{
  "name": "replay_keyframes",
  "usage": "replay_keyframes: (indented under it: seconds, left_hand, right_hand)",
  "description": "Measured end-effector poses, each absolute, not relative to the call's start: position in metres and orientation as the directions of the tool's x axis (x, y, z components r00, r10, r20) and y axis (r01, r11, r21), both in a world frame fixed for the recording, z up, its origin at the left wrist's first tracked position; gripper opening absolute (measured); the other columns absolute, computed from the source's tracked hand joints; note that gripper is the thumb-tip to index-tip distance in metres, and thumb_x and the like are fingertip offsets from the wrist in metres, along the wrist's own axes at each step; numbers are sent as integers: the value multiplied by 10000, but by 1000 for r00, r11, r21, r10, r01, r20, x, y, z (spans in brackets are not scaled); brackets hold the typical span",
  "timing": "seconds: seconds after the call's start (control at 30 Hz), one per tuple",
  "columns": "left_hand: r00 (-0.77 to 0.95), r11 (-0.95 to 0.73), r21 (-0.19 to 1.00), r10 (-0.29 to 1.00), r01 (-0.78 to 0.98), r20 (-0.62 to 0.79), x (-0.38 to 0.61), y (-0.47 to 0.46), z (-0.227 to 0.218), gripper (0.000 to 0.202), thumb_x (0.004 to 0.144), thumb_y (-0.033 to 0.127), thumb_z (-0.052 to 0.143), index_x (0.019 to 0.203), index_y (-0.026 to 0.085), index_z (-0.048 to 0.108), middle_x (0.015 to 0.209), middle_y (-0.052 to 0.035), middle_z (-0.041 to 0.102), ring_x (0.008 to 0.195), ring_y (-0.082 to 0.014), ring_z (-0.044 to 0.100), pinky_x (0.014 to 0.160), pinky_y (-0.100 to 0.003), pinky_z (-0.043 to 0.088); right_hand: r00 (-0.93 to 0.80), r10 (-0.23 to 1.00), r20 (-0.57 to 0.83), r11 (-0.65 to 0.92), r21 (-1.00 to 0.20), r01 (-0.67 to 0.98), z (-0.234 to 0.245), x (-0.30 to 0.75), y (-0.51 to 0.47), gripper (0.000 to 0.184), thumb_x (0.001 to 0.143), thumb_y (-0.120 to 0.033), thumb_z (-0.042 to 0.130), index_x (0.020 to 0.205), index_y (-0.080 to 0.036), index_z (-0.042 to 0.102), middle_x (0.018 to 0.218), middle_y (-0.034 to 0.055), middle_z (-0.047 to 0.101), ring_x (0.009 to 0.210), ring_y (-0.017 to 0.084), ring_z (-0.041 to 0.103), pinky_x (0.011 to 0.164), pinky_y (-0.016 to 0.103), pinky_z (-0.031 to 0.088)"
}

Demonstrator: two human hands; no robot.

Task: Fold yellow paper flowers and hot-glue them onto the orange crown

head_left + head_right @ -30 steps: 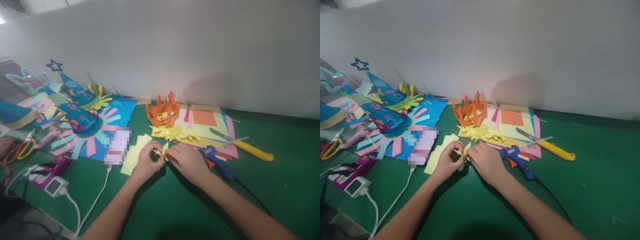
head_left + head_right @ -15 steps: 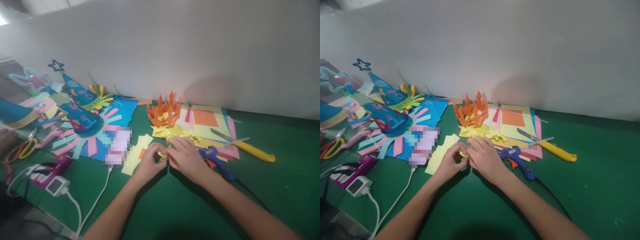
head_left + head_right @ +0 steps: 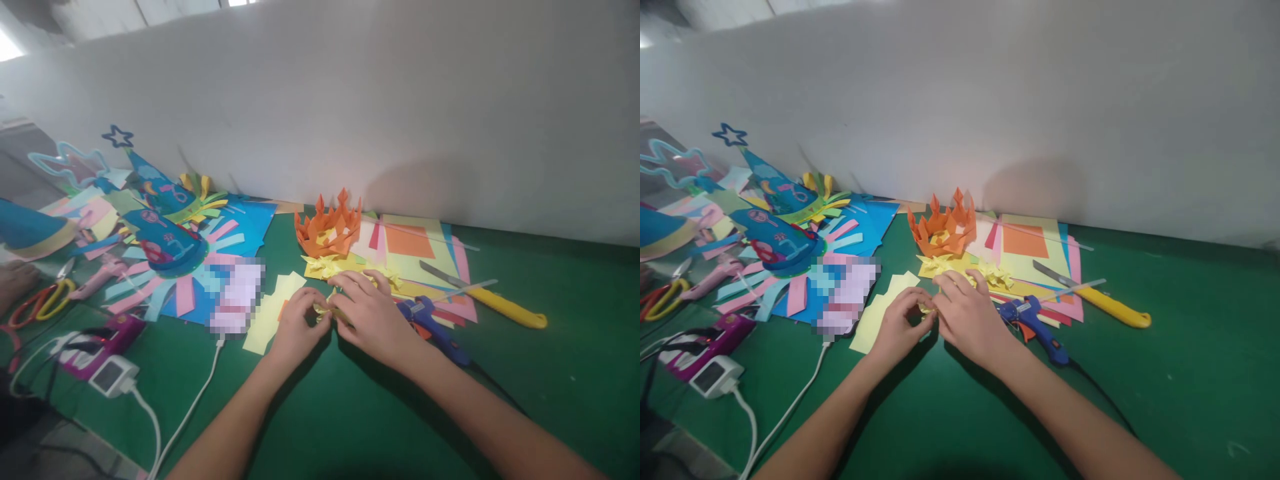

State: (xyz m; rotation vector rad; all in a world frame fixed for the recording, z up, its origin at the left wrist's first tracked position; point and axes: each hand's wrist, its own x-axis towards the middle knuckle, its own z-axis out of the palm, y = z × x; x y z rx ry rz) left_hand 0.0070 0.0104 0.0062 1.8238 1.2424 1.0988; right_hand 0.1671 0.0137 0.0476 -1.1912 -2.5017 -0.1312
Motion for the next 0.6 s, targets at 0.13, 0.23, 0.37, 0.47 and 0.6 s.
replay_keyframes:
  seconds: [0.13, 0.23, 0.37, 0.47, 0.6]
  left_hand:
    - [187, -290, 894, 953, 341, 238, 7, 11, 8, 71, 736, 115, 556, 757, 181, 544, 867, -42, 555, 812, -149, 563, 651, -244, 484]
    - [193, -261, 905, 960, 337, 205, 7, 10, 9, 88, 747, 125, 555, 805, 188, 537, 864, -32, 550, 799, -143, 555, 667, -252, 486]
    - [197, -219, 917, 967, 334, 160, 7, 10, 9, 76, 763, 140, 553, 821, 188, 564, 915, -43, 533, 829, -146, 558, 679, -262, 496]
    - [152, -182, 921, 979, 344, 137, 6, 11, 7, 68, 755, 137, 570, 799, 181, 599, 954, -56, 519, 832, -144, 568, 666, -259, 505]
    - [102, -169, 930, 984, 327, 143, 4, 12, 3, 49, 767, 199, 591, 784, 173, 630, 1023, -77, 502, 836, -149, 587, 634, -261, 537]
  right_hand:
    - [-573, 759, 309, 630, -124, 767, 53, 169, 12, 145, 743, -144, 549, 873, -195, 591, 1240, 100, 541, 1154, 260, 420, 981, 456, 197]
    - [-539, 788, 299, 593, -130, 794, 52, 167, 14, 134, 744, -152, 560, 866, -195, 594, 1170, 99, 565, 1087, 264, 452, 923, 434, 240]
    - [-527, 828, 190, 554, -140, 821, 46, 165, 21, 56, 801, -171, 559, 804, -188, 612, 784, 37, 617, 773, 189, 522, 722, 321, 307]
    - [-555, 816, 160, 576, -147, 804, 44, 164, 25, 105, 836, -195, 563, 753, -180, 626, 674, 16, 576, 693, 167, 489, 619, 279, 280]
    - [-585, 779, 228, 608, -40, 793, 49, 161, 27, 175, 853, -227, 567, 695, -178, 627, 724, 37, 557, 735, 183, 456, 619, 297, 269]
